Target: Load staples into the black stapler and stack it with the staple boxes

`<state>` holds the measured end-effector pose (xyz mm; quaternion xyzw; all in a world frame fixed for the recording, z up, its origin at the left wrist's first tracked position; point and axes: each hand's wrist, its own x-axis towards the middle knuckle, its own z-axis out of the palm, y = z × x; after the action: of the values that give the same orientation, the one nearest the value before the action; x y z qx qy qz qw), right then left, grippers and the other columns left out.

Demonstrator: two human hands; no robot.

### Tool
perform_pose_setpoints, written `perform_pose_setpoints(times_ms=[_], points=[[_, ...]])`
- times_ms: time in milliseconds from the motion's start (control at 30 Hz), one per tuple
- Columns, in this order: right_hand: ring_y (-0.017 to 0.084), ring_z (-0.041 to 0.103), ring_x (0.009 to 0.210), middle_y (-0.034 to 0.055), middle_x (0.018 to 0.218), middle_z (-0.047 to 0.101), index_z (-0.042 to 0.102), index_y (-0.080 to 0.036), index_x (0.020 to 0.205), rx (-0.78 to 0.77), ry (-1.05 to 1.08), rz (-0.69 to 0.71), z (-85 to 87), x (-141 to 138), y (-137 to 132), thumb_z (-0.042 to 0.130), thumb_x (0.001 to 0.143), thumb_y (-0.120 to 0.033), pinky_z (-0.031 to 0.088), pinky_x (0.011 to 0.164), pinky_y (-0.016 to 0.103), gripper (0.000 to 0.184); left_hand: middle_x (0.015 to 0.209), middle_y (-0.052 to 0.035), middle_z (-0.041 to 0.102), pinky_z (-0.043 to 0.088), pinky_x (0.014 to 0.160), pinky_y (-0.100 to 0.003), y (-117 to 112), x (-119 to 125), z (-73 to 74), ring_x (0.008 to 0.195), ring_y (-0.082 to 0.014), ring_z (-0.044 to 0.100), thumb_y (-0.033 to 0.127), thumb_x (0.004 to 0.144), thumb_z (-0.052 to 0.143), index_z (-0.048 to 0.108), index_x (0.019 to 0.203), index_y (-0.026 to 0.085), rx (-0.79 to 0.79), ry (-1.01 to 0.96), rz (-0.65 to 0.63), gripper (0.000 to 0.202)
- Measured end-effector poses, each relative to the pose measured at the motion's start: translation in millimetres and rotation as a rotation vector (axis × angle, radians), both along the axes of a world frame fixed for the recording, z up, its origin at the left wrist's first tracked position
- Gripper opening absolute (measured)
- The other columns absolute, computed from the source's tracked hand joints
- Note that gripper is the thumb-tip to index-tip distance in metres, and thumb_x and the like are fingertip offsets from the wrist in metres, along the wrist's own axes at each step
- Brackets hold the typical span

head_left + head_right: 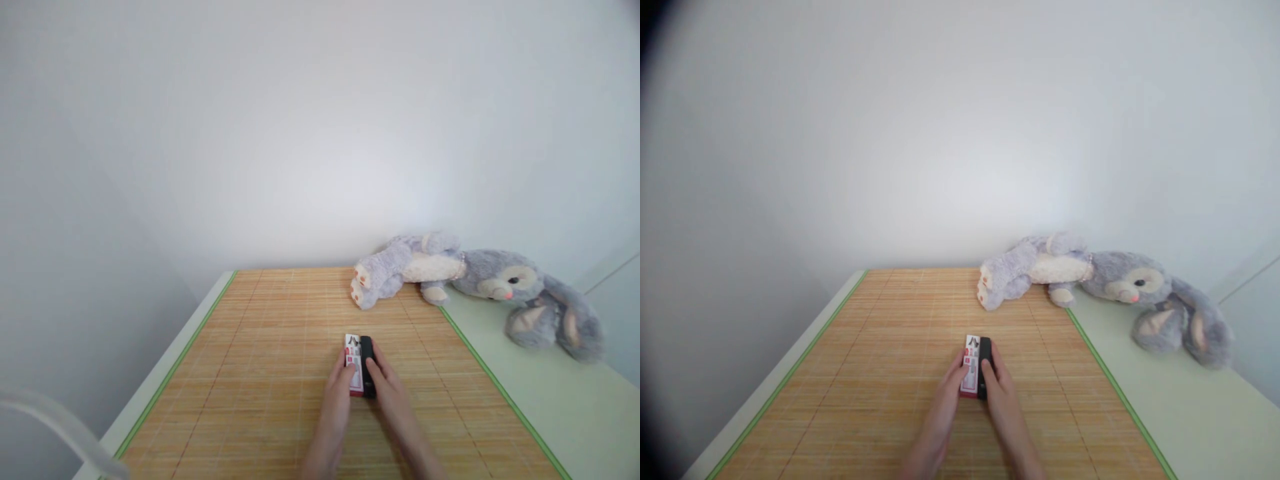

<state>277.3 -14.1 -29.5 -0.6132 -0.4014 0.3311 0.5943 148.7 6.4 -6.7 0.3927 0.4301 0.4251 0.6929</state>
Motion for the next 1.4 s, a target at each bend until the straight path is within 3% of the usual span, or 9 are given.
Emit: perform_pose_setpoints(times_ms=[100, 200, 300, 433, 500, 633, 900, 1200, 1400], points=[[0.027, 0.060, 0.132, 0.0115, 0.144, 0.063, 0.057, -0.020, 0.145, -0.006, -0.043, 0.079, 1.4, -48.2, -2.9, 0.058, 0.092, -0.053, 0.050, 0.111, 0.044, 0.063, 0.153, -0.0062, 0.054, 0.026, 0.127, -0.048, -1.3, -48.0, 4.2, 0.148, -0.0303, 0.043, 0.052, 0.086, 0.063, 0.062, 0.141, 0.022, 0.019, 0.103, 0.076, 0.063], [0.027, 0.071, 0.106, 0.0119, 0.125, 0.072, 0.061, -0.018, 0.139, -0.026, -0.092, 0.076, 7.5, -67.8, -5.9, 0.062, 0.089, -0.050, 0.060, 0.093, 0.039, 0.060, 0.151, -0.0100, 0.056, 0.029, 0.126, -0.047, -4.0, -71.5, 5.9, 0.145, -0.0308, 0.046, 0.054, 0.085, 0.064, 0.063, 0.138, 0.017, 0.044, 0.171, 0.118, 0.065], [0.024, 0.070, 0.080, 0.0081, 0.102, 0.075, 0.064, -0.016, 0.132, -0.074, -0.127, 0.033, 9.5, -56.2, -5.2, 0.067, 0.084, -0.049, 0.060, 0.074, 0.036, 0.059, 0.152, -0.0116, 0.056, 0.035, 0.123, -0.044, -7.6, -72.8, 6.3, 0.143, -0.0286, 0.049, 0.052, 0.089, 0.058, 0.055, 0.145, 0.015, 0.152, 0.367, 0.089, 0.066], [0.024, 0.067, 0.085, 0.0066, 0.102, 0.072, 0.066, -0.017, 0.129, -0.066, -0.247, -0.079, -0.3, -18.3, -2.8, 0.067, 0.081, -0.049, 0.057, 0.080, 0.037, 0.058, 0.152, -0.0135, 0.053, 0.036, 0.121, -0.045, -17.6, -60.9, 8.7, 0.141, -0.0298, 0.048, 0.038, 0.086, 0.058, 0.043, 0.153, 0.019, 0.403, 0.922, 0.073, 0.072], [0.023, 0.067, 0.085, 0.0057, 0.101, 0.072, 0.065, -0.018, 0.131, -0.075, -0.251, -0.108, -6.9, -3.1, -3.4, 0.066, 0.081, -0.051, 0.056, 0.080, 0.037, 0.059, 0.145, -0.0125, 0.057, 0.041, 0.116, -0.043, -23.1, -59.3, 9.5, 0.134, -0.0286, 0.054, 0.032, 0.085, 0.056, 0.044, 0.152, 0.022, 0.451, 1.038, 0.077, 0.069], [0.022, 0.067, 0.085, 0.0053, 0.102, 0.072, 0.062, -0.019, 0.135, -0.071, -0.205, -0.104, -15.6, 6.4, -5.5, 0.067, 0.081, -0.053, 0.057, 0.078, 0.035, 0.064, 0.134, -0.0096, 0.062, 0.048, 0.108, -0.038, -19.9, -74.5, 5.3, 0.124, -0.0258, 0.060, 0.035, 0.090, 0.051, 0.055, 0.141, 0.024, 0.443, 1.097, 0.126, 0.053], [0.022, 0.067, 0.081, 0.0051, 0.097, 0.072, 0.063, -0.017, 0.135, -0.051, -0.173, -0.106, -15.7, 0.9, -5.2, 0.069, 0.079, -0.049, 0.058, 0.074, 0.035, 0.064, 0.126, -0.0090, 0.062, 0.047, 0.106, -0.037, 37.5, -107.2, 5.5, 0.120, -0.0240, 0.060, 0.039, 0.097, 0.047, 0.060, 0.134, 0.021, 0.523, 1.148, 0.268, 0.043], [0.022, 0.067, 0.083, 0.0053, 0.099, 0.072, 0.061, -0.018, 0.135, -0.069, -0.143, -0.072, -14.8, 1.9, -3.9, 0.070, 0.081, -0.049, 0.058, 0.076, 0.035, 0.064, 0.118, -0.0063, 0.062, 0.053, 0.089, -0.038, -27.0, -117.6, -0.2, 0.101, -0.0245, 0.065, 0.037, 0.094, 0.050, 0.061, 0.118, 0.028, 0.395, 1.246, 0.248, 0.028], [0.022, 0.066, 0.084, 0.0058, 0.103, 0.070, 0.059, -0.018, 0.138, -0.077, -0.148, -0.079, -17.8, 2.4, -4.1, 0.070, 0.082, -0.051, 0.057, 0.076, 0.035, 0.066, 0.119, -0.0066, 0.062, 0.051, 0.094, -0.041, 0.3, -119.5, -12.1, 0.108, -0.0258, 0.063, 0.034, 0.096, 0.052, 0.063, 0.127, 0.028, 0.591, 1.346, 0.292, 0.033]])
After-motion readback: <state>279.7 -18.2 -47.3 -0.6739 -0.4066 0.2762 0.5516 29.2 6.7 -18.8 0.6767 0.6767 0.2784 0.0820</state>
